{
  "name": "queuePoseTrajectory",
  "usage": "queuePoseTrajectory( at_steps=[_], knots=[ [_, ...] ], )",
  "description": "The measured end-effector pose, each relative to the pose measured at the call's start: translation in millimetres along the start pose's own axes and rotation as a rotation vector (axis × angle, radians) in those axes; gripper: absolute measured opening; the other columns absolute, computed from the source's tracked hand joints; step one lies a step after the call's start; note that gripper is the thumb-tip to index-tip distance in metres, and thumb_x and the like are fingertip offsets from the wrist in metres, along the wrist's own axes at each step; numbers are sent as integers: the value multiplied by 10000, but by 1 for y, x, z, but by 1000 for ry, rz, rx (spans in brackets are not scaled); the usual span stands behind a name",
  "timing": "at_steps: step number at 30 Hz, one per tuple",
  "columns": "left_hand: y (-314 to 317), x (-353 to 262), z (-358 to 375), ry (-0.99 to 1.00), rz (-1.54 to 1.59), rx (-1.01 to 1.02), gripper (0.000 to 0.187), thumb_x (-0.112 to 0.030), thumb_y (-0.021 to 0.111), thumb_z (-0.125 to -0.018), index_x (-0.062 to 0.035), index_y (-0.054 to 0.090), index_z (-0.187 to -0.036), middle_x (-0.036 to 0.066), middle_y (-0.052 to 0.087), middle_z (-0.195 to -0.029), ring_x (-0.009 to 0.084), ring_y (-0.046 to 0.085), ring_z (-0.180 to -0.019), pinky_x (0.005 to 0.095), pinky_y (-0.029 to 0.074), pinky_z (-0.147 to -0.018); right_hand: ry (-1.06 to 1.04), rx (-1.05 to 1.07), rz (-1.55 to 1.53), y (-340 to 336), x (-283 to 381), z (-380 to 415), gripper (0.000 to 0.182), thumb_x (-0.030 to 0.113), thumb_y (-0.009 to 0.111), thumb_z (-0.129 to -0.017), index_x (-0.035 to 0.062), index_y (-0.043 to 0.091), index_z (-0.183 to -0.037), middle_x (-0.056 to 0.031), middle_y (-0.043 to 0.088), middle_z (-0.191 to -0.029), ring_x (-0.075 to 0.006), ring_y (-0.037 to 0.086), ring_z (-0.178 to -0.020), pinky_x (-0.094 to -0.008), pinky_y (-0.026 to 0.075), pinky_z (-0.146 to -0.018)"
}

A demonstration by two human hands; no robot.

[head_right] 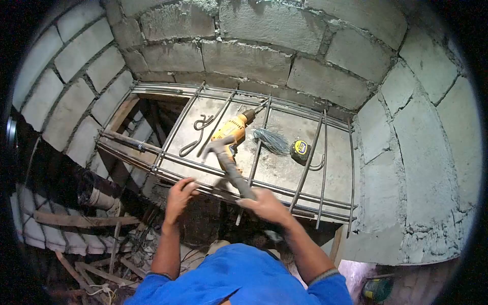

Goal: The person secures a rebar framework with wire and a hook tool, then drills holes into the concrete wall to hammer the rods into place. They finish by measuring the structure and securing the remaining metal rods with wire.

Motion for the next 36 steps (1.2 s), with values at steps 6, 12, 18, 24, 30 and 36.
queuePoseTrajectory(
  at_steps=[6, 12, 18, 24, 30, 36],
  knots=[
    [-95, 66, 52, -203, 160, -274, 355, -201, 648, -895, 18, 628, -1174, 45, 680, -910, 105, 607, -716, 225, 463, -591, -46, 60, 195, 97, 12, -137, 554, 429, 615, -808, -123, 656, -791, -290, 663, -756, -371, 680, -719, -455, 534, -713],
    [-110, 114, 68, -255, 123, -222, 388, -283, 637, -959, 22, 610, -1196, 92, 683, -927, 148, 630, -746, 276, 503, -601, -87, -198, 269, 121, 30, -213, 484, 368, 682, -743, -112, 681, -805, -325, 663, -807, -462, 668, -790, -478, 537, -748],
    [-74, 87, 27, -123, 57, 48, 357, -218, 657, -939, 51, 617, -1170, 116, 693, -943, 168, 643, -831, 304, 517, -764, -324, -302, 537, 80, 62, -153, 395, 313, 695, -832, 30, 671, -1106, -250, 655, -1081, -361, 639, -1029, -433, 512, -889],
    [-34, 50, 7, -126, 1, 271, 340, -209, 629, -958, 19, 612, -1208, 73, 703, -932, 108, 614, -785, 234, 462, -678, -180, -945, 416, -132, -64, -28, 353, 305, 710, -832, 36, 717, -1061, -188, 693, -1080, -336, 653, -1032, -396, 504, -932],
    [3, 27, 12, -101, 71, 342, 279, -193, 636, -941, 15, 624, -1126, 65, 701, -892, 93, 600, -747, 233, 456, -663, 289, -1252, 800, -266, -192, 98, 346, 202, 692, -830, -22, 669, -1093, -243, 665, -1051, -407, 632, -1011, -462, 503, -903],
    [17, 9, 13, -82, -144, 102, 222, -239, 638, -948, -20, 632, -978, 3, 601, -762, 78, 556, -672, 225, 428, -570, 465, -1135, 679, -276, -258, 90, 364, 137, 606, -880, -59, 607, -1187, -285, 634, -1046, -439, 631, -975, -475, 516, -859]
  ],
)
Point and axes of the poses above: each hand's wrist, its own z-axis away from the middle knuckle, its own y-axis out of the palm, x = y × z, the point moved 6 cm from there along -z, towards the middle knuckle
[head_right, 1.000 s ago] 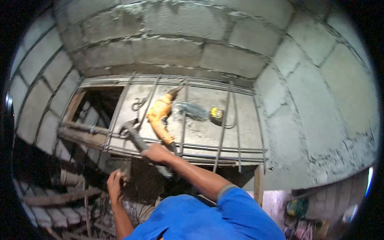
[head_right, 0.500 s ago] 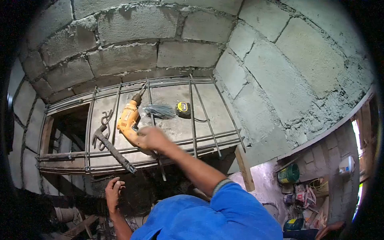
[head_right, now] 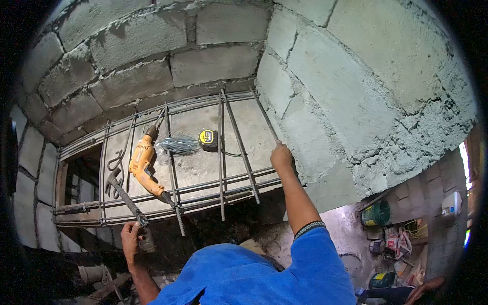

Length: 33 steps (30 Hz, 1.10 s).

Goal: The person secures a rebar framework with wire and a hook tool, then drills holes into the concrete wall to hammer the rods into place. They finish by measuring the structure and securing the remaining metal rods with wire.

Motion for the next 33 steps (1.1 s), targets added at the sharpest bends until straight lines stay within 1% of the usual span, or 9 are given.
queuePoseTrajectory(
  at_steps=[9, 17, 20, 21, 23, 27, 28, 32, 33],
  knots=[
    [3, -30, 7, 2, 57, -170, 226, -226, 643, -953, -5, 629, -1002, 18, 591, -760, 90, 548, -642, 233, 423, -545, -27, -97, -104, 4, -9, -6, 259, 100, 528, -910, -26, 663, -1092, -261, 660, -923, -436, 649, -874, -494, 526, -782],
    [35, -62, -30, 76, 170, 10, 284, -241, 663, -934, 1, 629, -1080, 31, 614, -814, 94, 575, -719, 231, 447, -609, -129, -127, -212, 4, -4, -12, 268, 130, 519, -903, -19, 689, -1047, -278, 661, -820, -455, 658, -819, -499, 531, -757],
    [47, -64, -49, 118, 137, -88, 416, -261, 668, -930, 21, 575, -1220, 92, 627, -1005, 142, 580, -860, 265, 477, -739, -29, -64, -190, -8, 5, -6, 272, 119, 619, -867, -38, 675, -1082, -309, 648, -993, -471, 634, -930, -489, 515, -828],
    [46, -54, -62, 142, 154, -154, 481, -259, 688, -908, 28, 554, -1271, 137, 632, -1103, 192, 614, -978, 302, 500, -805, -243, -344, -107, 6, 0, -9, 302, 134, 659, -858, -40, 672, -1104, -329, 627, -1083, -459, 632, -973, -470, 508, -867],
    [40, -45, -86, 258, 14, -265, 550, -253, 693, -899, 50, 507, -1318, 184, 608, -1162, 262, 593, -1056, 363, 479, -919, -293, -479, -125, -44, 53, 14, 324, 185, 672, -866, -31, 676, -1108, -301, 644, -1096, -420, 645, -992, -439, 502, -905],
    [45, -48, -132, 235, -216, -284, 646, -283, 726, -854, 70, 481, -1336, 234, 603, -1166, 298, 575, -1099, 370, 438, -977, -252, 69, -634, -21, 137, 20, 311, 218, 667, -869, -2, 691, -1087, -245, 672, -1083, -376, 645, -1026, -422, 494, -922],
    [45, -31, -153, 216, -191, -281, 763, -310, 759, -814, 79, 424, -1378, 215, 617, -1115, 282, 605, -1025, 372, 491, -877, -223, 227, -775, -19, 169, 32, 306, 232, 669, -866, 7, 698, -1072, -230, 680, -1077, -364, 645, -1033, -420, 493, -921],
    [65, 0, -193, -73, 238, -47, 846, -280, 814, -757, 115, 359, -1352, 166, 634, -969, 231, 642, -766, 409, 518, -578, -301, -80, -351, -23, 226, 29, 530, 275, 719, -817, 32, 600, -1273, -244, 609, -1173, -395, 591, -1066, -445, 446, -984],
    [66, 1, -194, -130, 339, -144, 651, -194, 795, -787, 122, 451, -1241, 163, 651, -934, 245, 657, -721, 411, 532, -550, -189, -162, -269, -13, 219, 13, 600, 290, 736, -800, 28, 570, -1314, -247, 588, -1216, -392, 580, -1088, -443, 437, -1005]
  ],
)
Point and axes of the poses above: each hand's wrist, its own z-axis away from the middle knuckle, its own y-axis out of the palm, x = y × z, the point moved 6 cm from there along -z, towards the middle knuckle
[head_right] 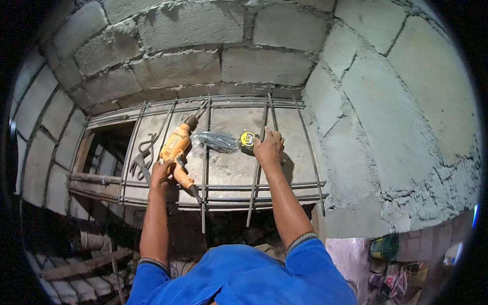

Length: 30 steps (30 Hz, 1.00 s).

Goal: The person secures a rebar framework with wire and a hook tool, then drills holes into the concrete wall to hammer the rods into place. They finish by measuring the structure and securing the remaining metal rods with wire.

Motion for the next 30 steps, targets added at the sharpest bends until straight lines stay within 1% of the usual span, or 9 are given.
queuePoseTrajectory(
  at_steps=[3, 8, 11, 16, 18, 20, 22, 26, 30],
  knots=[
    [13, 14, -16, -249, 334, 209, 265, -39, 725, -831, 90, 613, -1034, 142, 689, -862, 250, 690, -688, 360, 580, -591, 176, -15, 75, 29, -55, -27, 687, 384, 725, -813, 27, 515, -1361, -274, 551, -1255, -441, 567, -1092, -506, 432, -987],
    [29, 18, -21, -83, 206, 248, 338, -100, 791, -800, 0, 637, -1083, 70, 675, -849, 227, 665, -683, 393, 568, -593, 279, 402, 62, 25, -40, 9, 950, 622, 681, -778, 3, 405, -1444, -340, 511, -1296, -478, 517, -1208, -513, 423, -1025],
    [28, 8, -18, -355, 471, 326, 409, -141, 789, -811, -66, 596, -1163, 52, 617, -824, 229, 632, -651, 451, 578, -562, 195, 348, 181, 25, -16, 22, 951, 524, 734, -765, 0, 365, -1468, -340, 506, -1304, -480, 505, -1225, -511, 419, -1037],
    [34, -16, 1, -306, 680, 231, 348, -154, 704, -888, -16, 548, -1167, 127, 662, -925, 277, 672, -734, 401, 619, -639, 293, 374, 15, 59, -57, 18, 822, 167, 730, -722, -34, 377, -1437, -336, 588, -1184, -429, 626, -1077, -442, 521, -929],
    [42, -11, 1, -318, 780, 515, 351, -136, 682, -900, -14, 526, -1190, 142, 668, -948, 278, 676, -756, 395, 612, -634, 344, 273, -183, 59, -75, 15, 385, 110, 630, -734, -58, 640, -1080, -290, 683, -882, -422, 689, -865, -448, 536, -790],
    [38, -12, 14, -322, 799, 452, 345, -144, 660, -914, -16, 518, -1201, 133, 673, -936, 270, 678, -742, 408, 590, -605, 373, 167, -232, 61, -86, 16, 267, 118, 574, -763, -59, 670, -938, -303, 672, -862, -425, 685, -856, -455, 521, -768],
    [30, -19, 32, -316, 798, 510, 335, -147, 658, -914, -17, 524, -1193, 130, 677, -944, 263, 679, -735, 431, 586, -605, 364, 90, -192, 36, -82, 19, 267, 126, 536, -789, -63, 672, -919, -316, 659, -837, -435, 676, -836, -464, 517, -763],
    [6, -19, 64, -202, 710, 444, 431, -142, 648, -921, -7, 497, -1302, 146, 686, -1026, 231, 687, -752, 281, 579, -561, 128, 29, -268, -2, -39, 40, 357, 154, 519, -808, -16, 659, -1089, -305, 663, -960, -462, 649, -951, -468, 521, -855],
    [-14, -45, 114, -96, 715, 483, 460, -131, 627, -935, -13, 455, -1345, 173, 664, -1073, 235, 690, -771, 282, 584, -554, 12, 214, -384, 8, 13, 56, 333, 112, 529, -841, -11, 660, -1122, -281, 668, -990, -434, 659, -943, -449, 528, -842]
  ],
)
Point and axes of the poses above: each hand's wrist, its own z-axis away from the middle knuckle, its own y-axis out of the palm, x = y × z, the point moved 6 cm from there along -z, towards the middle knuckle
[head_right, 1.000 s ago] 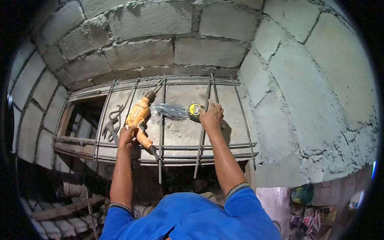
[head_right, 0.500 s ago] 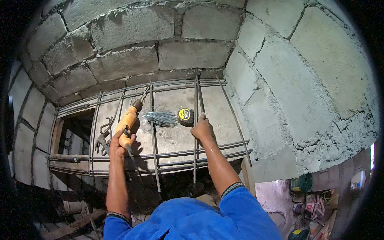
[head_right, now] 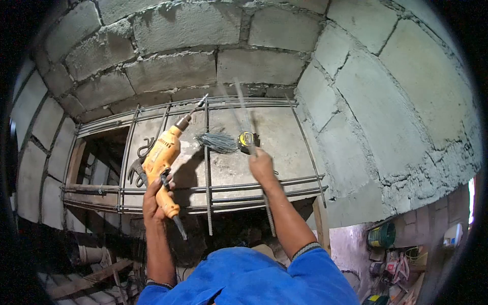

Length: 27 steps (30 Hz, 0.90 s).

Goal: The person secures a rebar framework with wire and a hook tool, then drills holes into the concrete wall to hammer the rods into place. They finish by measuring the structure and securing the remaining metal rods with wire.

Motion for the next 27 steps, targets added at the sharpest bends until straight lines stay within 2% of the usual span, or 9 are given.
queuePoseTrajectory(
  at_steps=[5, 9, 12, 16, 18, 20, 21, 22, 27],
  knots=[
    [46, -42, 50, 273, -255, 28, 481, -95, 593, -926, -26, 403, -1362, 144, 598, -1123, 194, 670, -776, 257, 579, -528, -31, 154, -225, 96, 38, 3, 352, 107, 601, -837, 23, 669, -1172, -246, 692, -1013, -325, 693, -848, -396, 532, -775],
    [95, -60, 73, 388, -421, 30, 532, -75, 664, -843, -70, 402, -1306, 125, 604, -1109, 184, 672, -763, 248, 560, -535, -36, 149, -91, 145, 79, -10, 282, 32, 534, -779, 1, 663, -1027, -306, 650, -969, -459, 638, -950, -485, 502, -835],
    [113, -51, 71, 395, -539, 35, 557, -69, 683, -815, -70, 412, -1302, 98, 614, -1080, 168, 674, -744, 249, 547, -569, -437, -104, 176, 122, 110, -4, 220, 182, 638, -857, 3, 664, -984, -235, 668, -850, -400, 651, -803, -463, 503, -758],
    [138, -14, 59, 482, -689, 92, 658, 28, 672, -789, -58, 381, -1373, 84, 565, -1145, 135, 603, -955, 262, 517, -766, 50, 363, -989, 5, 141, 41, 238, 209, 523, -997, 9, 650, -1021, -33, 621, -851, -102, 594, -887, -298, 516, -757],
    [163, 18, 50, 524, -685, 197, 727, 99, 637, -769, -36, 351, -1424, 117, 525, -1255, 204, 582, -1089, 297, 485, -910, 26, 610, -1103, -18, 147, 78, 408, 335, 539, -1023, -5, 528, -1248, -54, 629, -1013, -141, 623, -901, -281, 498, -840],
    [192, 49, 53, 781, -973, 279, 765, 96, 626, -765, -24, 361, -1473, 175, 557, -1256, 287, 599, -1092, 370, 506, -922, -438, 120, -711, -62, 180, 84, 420, 310, 602, -992, -25, 536, -1237, -52, 625, -1009, -147, 624, -898, -294, 513, -813],
    [205, 66, 54, 914, -1271, 311, 785, 62, 660, -751, -25, 372, -1476, 215, 564, -1234, 363, 608, -1067, 387, 518, -892, -198, 205, -466, -67, 160, 79, 509, 374, 697, -921, -40, 565, -1187, -46, 632, -1018, -151, 621, -897, -296, 514, -808],
    [222, 79, 57, 971, -1261, 378, 761, 13, 684, -744, 0, 398, -1449, 236, 556, -1235, 416, 598, -1040, 410, 517, -878, 101, 110, -831, -75, 147, 80, 508, 400, 736, -876, -24, 620, -1132, -47, 658, -988, -156, 631, -875, -289, 507, -827],
    [282, 134, 62, 913, -1430, 798, 726, 21, 669, -721, -3, 422, -1404, 256, 489, -1335, 431, 493, -1217, 470, 437, -1024, 231, -20, -1358, -123, 61, 54, 371, 205, 632, -889, -63, 601, -1145, -112, 652, -1072, -168, 642, -934, -282, 519, -839]
  ],
)
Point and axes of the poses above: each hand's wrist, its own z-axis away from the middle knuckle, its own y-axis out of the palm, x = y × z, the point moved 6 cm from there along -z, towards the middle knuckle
